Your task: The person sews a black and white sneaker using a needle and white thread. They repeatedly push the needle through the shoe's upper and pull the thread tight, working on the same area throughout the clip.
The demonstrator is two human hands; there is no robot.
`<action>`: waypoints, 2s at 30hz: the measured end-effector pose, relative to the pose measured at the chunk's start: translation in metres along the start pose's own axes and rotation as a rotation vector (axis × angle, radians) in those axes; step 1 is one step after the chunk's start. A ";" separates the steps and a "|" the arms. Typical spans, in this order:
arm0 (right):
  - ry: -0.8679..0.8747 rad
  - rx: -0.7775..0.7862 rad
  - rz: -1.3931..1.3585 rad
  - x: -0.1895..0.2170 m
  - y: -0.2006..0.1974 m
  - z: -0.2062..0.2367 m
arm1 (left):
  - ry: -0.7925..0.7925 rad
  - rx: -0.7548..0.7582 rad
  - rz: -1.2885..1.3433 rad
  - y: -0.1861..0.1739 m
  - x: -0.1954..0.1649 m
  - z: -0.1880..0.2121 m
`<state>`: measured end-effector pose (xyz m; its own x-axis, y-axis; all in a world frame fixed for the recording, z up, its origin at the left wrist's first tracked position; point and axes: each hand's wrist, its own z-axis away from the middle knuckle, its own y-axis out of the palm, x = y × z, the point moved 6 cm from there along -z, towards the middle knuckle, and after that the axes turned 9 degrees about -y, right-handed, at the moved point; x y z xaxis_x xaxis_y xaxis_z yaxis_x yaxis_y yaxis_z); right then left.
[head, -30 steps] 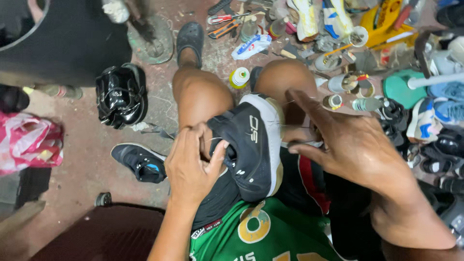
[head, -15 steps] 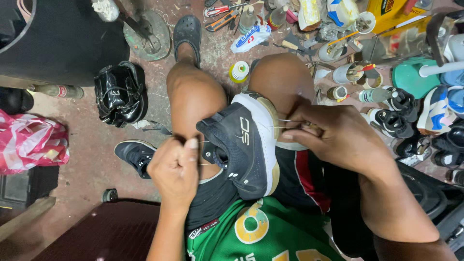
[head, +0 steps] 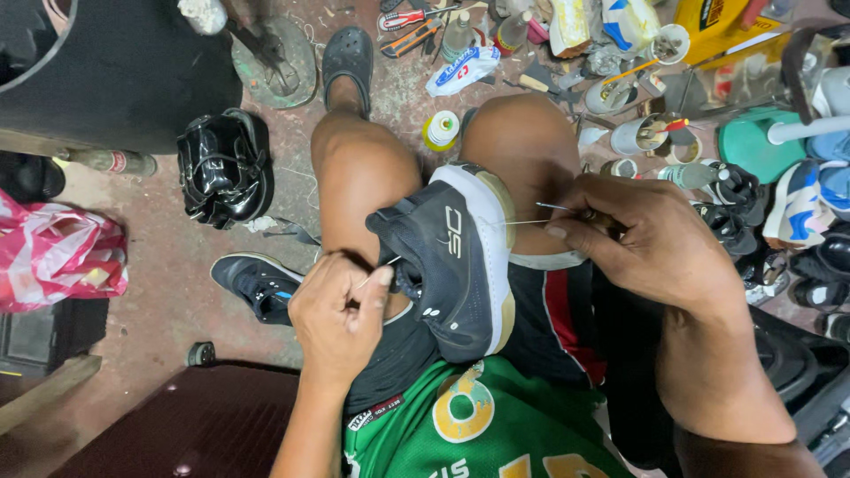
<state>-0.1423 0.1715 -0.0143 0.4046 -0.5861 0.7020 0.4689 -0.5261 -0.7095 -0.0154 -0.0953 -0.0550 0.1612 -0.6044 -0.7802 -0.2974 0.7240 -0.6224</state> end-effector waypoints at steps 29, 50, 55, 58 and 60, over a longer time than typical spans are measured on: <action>-0.365 -0.295 -0.112 0.064 0.067 -0.051 | 0.002 0.097 0.257 0.014 -0.009 -0.016; -0.033 -0.450 -1.001 -0.030 0.022 -0.013 | -0.408 0.336 0.363 0.028 -0.019 -0.003; 0.023 -0.518 -0.791 -0.067 -0.017 0.028 | -0.510 0.491 0.342 0.055 -0.005 -0.004; 0.199 -0.569 -0.676 -0.088 -0.030 0.051 | -0.438 0.507 0.555 0.056 -0.009 -0.008; 0.341 -0.628 -0.564 -0.099 -0.039 0.064 | -0.437 0.528 0.638 0.055 -0.014 -0.008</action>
<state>-0.1501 0.2896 -0.0526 -0.0558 -0.2375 0.9698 -0.0277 -0.9706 -0.2393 -0.0418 -0.0492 -0.0776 0.4859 0.0599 -0.8720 -0.0032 0.9978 0.0668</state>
